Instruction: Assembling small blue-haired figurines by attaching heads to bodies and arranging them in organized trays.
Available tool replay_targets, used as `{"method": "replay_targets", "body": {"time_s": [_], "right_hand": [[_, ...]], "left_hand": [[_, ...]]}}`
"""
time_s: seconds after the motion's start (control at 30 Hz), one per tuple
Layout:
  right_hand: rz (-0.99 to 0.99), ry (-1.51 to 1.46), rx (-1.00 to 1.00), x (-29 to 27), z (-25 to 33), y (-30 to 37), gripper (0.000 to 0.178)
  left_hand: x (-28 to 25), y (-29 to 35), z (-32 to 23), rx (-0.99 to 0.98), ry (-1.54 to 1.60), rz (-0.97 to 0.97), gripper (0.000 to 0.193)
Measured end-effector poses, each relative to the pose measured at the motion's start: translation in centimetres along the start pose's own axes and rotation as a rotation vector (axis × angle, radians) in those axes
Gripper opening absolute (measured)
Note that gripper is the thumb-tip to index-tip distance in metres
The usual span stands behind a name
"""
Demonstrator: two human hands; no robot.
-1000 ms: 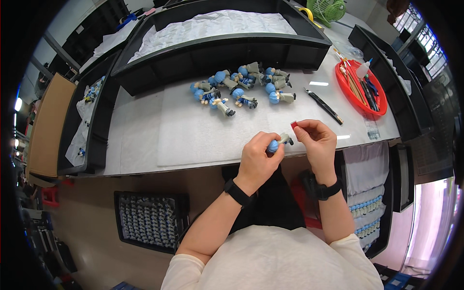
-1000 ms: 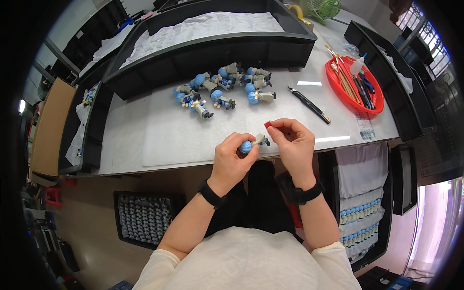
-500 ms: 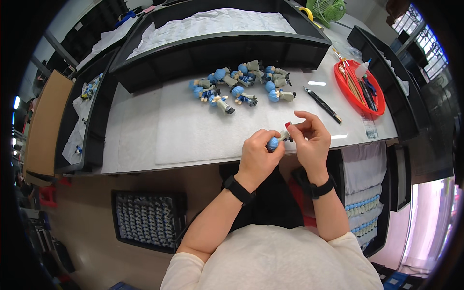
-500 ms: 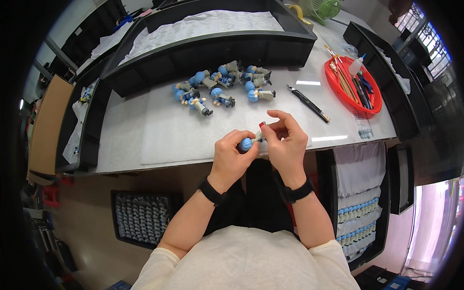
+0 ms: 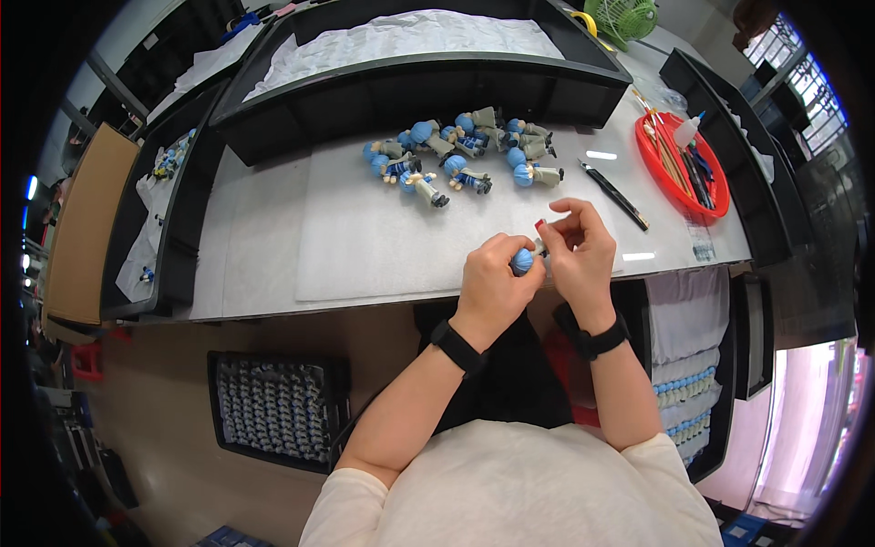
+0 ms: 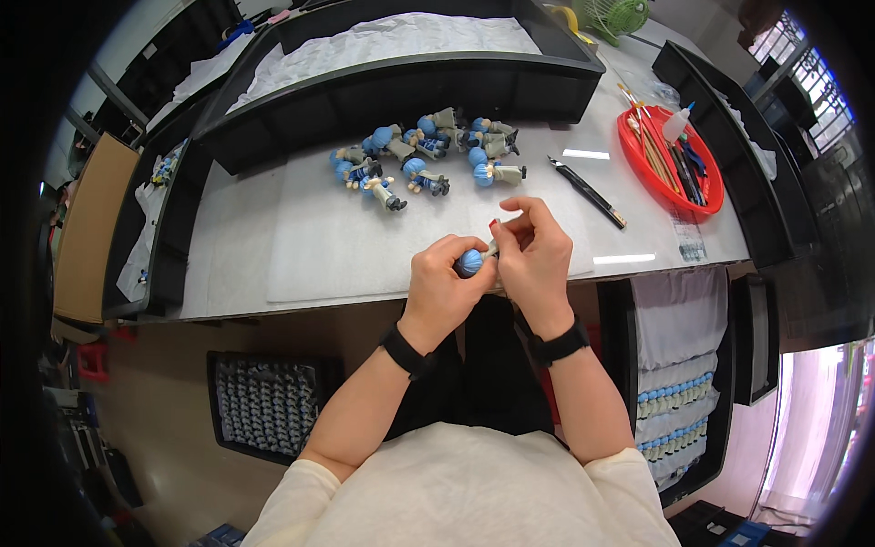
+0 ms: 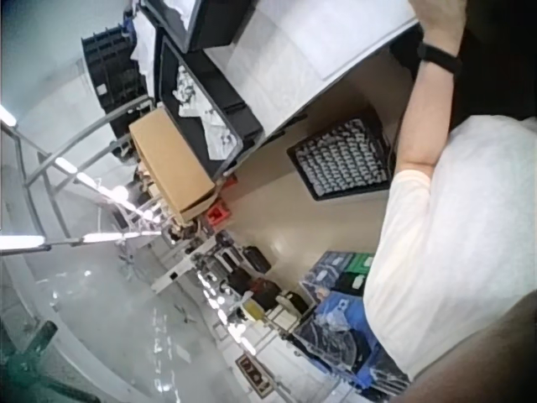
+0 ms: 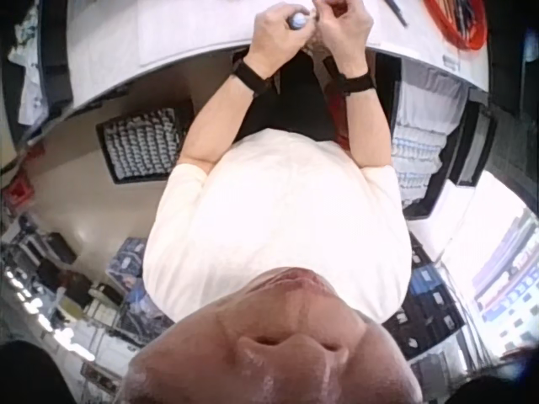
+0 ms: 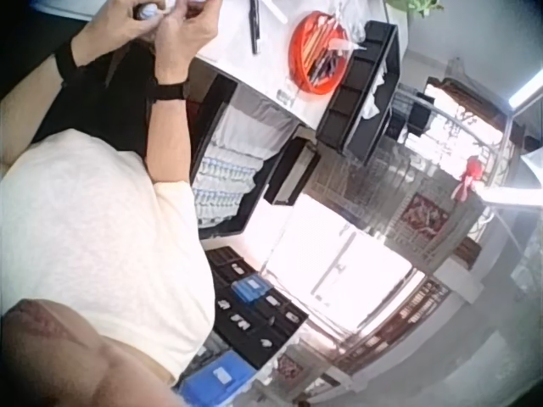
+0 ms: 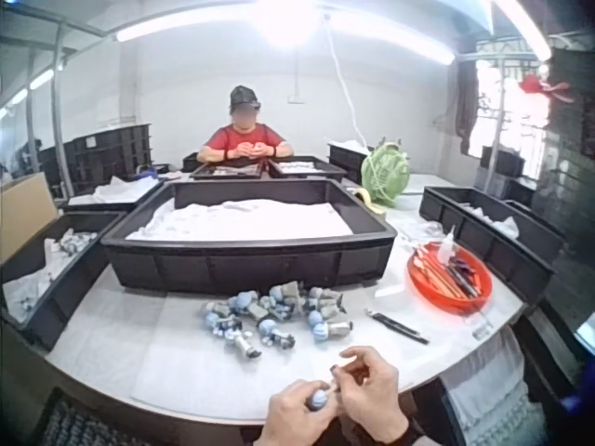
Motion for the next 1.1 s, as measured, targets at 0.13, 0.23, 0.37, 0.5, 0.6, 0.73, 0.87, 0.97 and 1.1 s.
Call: {"method": "replay_targets", "body": {"time_s": [0.13, 0.23, 0.37, 0.5, 0.6, 0.73, 0.87, 0.97, 1.1], "right_hand": [[-0.048, -0.002, 0.049, -1.0, 0.0, 0.3, 0.021], [-0.027, -0.023, 0.026, -0.9, 0.2, 1.1, 0.022], [-0.054, 0.026, -0.003, -0.7, 0.3, -0.2, 0.022], [-0.053, -0.025, 0.031, -0.9, 0.7, 1.3, 0.022], [-0.03, 0.01, -0.013, -0.5, 0.8, 1.3, 0.021], [-0.099, 0.008, -0.004, -0.8, 0.3, -0.3, 0.018], [-0.031, -0.011, -0.038, -0.6, 0.9, 1.5, 0.021], [0.028, 0.044, -0.091, -0.5, 0.5, 1.3, 0.028], [0.053, -0.329, 0.393, -0.8, -2.7, 0.7, 0.04]], "left_hand": [[-0.1, 0.4, 0.2, -0.002, 0.004, -0.011, 0.015], [0.2, 0.2, -0.2, 0.005, -0.027, 0.002, 0.014], [-0.2, 0.2, -0.4, 0.034, -0.019, -0.009, 0.012], [0.1, 0.3, 0.0, 0.023, -0.009, -0.013, 0.012], [0.1, 0.1, -0.6, 0.028, -0.003, -0.02, 0.013], [-0.1, 0.1, -0.1, 0.056, -0.021, -0.039, 0.013], [0.1, 0.3, 0.0, 0.015, -0.006, -0.03, 0.013], [0.1, 0.0, 0.0, 0.0, 0.003, -0.02, 0.013], [-0.1, 0.0, 0.2, -0.041, 0.01, -0.012, 0.013]]}}
Point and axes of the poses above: each hand's wrist, its own y-axis away from the middle knuckle, its own x-axis out of the palm, z = x × y, the point moved 8 cm from there along -y, towards the middle knuckle, and after that the axes turned 15 degrees about -z, right-handed, at the moved point
